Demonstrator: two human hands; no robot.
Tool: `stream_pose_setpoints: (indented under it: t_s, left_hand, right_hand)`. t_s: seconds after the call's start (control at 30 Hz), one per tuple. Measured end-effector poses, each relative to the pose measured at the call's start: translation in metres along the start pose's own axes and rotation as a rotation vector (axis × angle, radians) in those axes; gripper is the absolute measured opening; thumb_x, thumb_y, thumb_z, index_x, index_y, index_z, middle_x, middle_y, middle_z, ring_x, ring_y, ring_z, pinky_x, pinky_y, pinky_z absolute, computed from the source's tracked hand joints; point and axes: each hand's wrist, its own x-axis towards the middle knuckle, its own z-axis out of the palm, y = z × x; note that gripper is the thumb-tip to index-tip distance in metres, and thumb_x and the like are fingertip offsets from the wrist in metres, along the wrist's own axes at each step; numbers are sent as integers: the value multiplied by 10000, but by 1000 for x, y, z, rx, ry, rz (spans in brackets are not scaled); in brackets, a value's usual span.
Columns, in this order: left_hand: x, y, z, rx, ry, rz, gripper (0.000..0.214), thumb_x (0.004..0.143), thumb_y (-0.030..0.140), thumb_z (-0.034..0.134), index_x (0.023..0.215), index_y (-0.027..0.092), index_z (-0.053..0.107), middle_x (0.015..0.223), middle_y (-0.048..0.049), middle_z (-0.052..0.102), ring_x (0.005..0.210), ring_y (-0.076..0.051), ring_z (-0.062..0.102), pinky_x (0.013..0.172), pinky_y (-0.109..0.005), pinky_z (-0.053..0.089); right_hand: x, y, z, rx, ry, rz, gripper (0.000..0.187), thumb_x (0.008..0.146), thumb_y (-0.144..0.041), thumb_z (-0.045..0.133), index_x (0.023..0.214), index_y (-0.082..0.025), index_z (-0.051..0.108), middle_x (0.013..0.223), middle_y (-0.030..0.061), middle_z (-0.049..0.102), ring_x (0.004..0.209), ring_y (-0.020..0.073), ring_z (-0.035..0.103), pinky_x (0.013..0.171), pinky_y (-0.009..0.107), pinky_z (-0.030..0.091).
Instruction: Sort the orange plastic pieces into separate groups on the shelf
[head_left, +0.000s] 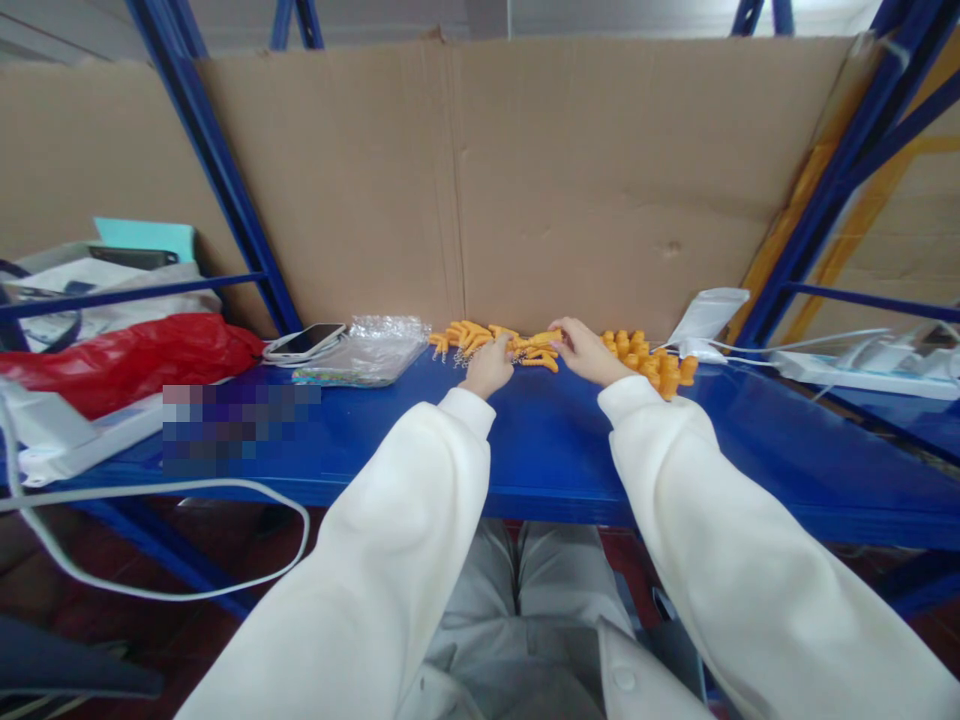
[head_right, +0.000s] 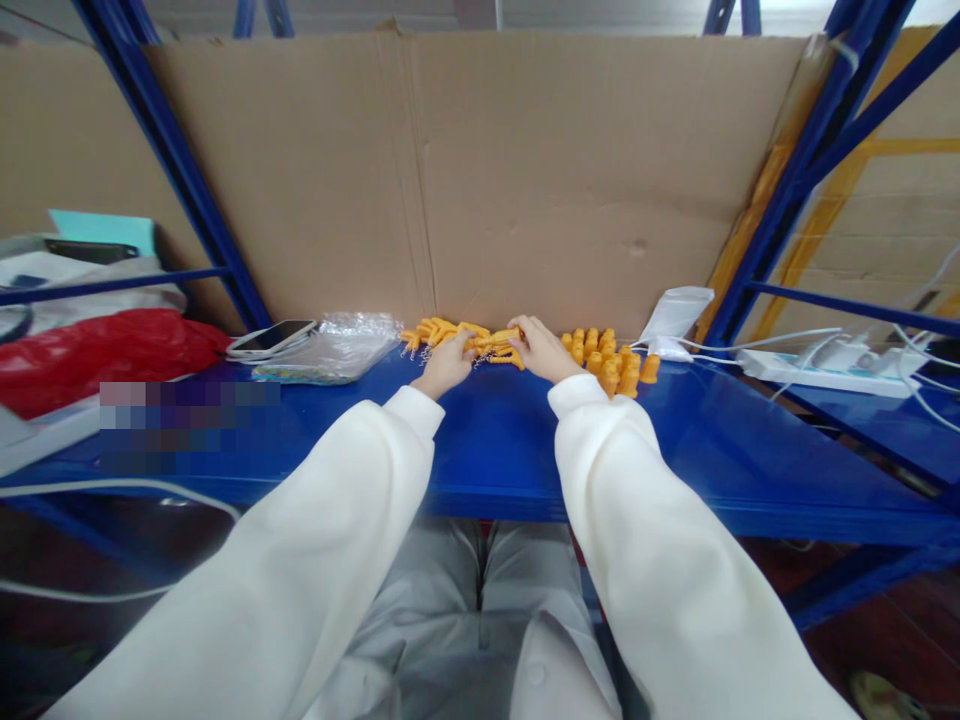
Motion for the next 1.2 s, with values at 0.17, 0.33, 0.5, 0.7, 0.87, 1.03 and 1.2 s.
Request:
stream_pose_setpoints:
  t_s: [0.17,0.33,0.5,0.7,0.87,1.03,1.2]
  left_hand:
    - [2,-2,1,-37,19,-6,394,909,148,537,1293,188,615,1214,-142,722,1194,-265,665,1083,-421,483]
    - [0,-1,0,-73,43,2,376,884,135,563,1250,191,629,1194,-121,726,1182,-265,664,1091,-412,470]
    - [-2,0,-3,-60,38,14,381,884,130,570,1255,185,630,1197,-124,728,1175,-266,665,1078,-403,478]
    - [-2,1,-4,-21,39,25,397,882,133,582,1273,184,629,1200,-127,732,1176,-275,671,1072,-404,487]
    - [-1,0,-4,5,38,58,403,888,134,577,1283,192,630,1207,-110,734,1191,-269,669,1077,-409,492]
    - [-1,-1,-3,21,36,58,398,890,142,586,1284,175,634,1203,-118,734,1183,-264,673,1075,-390,493]
    - [0,-3,-2,29,59,40,379,886,145,587,1258,195,641,1181,-106,743,1157,-263,682,1058,-390,501]
  right_hand:
    - [-2,-1,-1,7,54,16,457,911,-237,507,1359,-156,538,1326,161,607,1134,258,614,978,393,493]
    - [-4,-9,1,63,22,253,405,1023,-360,373,1313,-156,569,1175,141,707,1092,259,662,991,387,486]
    - [-2,-7,3,132,46,244,386,997,-380,432,1303,-181,559,1095,99,718,996,233,672,945,373,504]
    - [-2,-5,6,255,81,207,372,967,-399,465,1236,-163,563,1148,97,675,931,189,649,891,340,514]
    - [-3,-4,7,261,91,291,387,1009,-489,394,1113,-186,611,1008,83,709,923,208,656,880,348,506]
    - [1,7,11,275,131,211,267,946,-425,504,1011,-196,625,899,48,678,861,199,618,873,352,497]
    - [3,12,14,273,165,101,280,827,-266,562,1091,-192,621,1007,52,647,900,194,599,874,355,502]
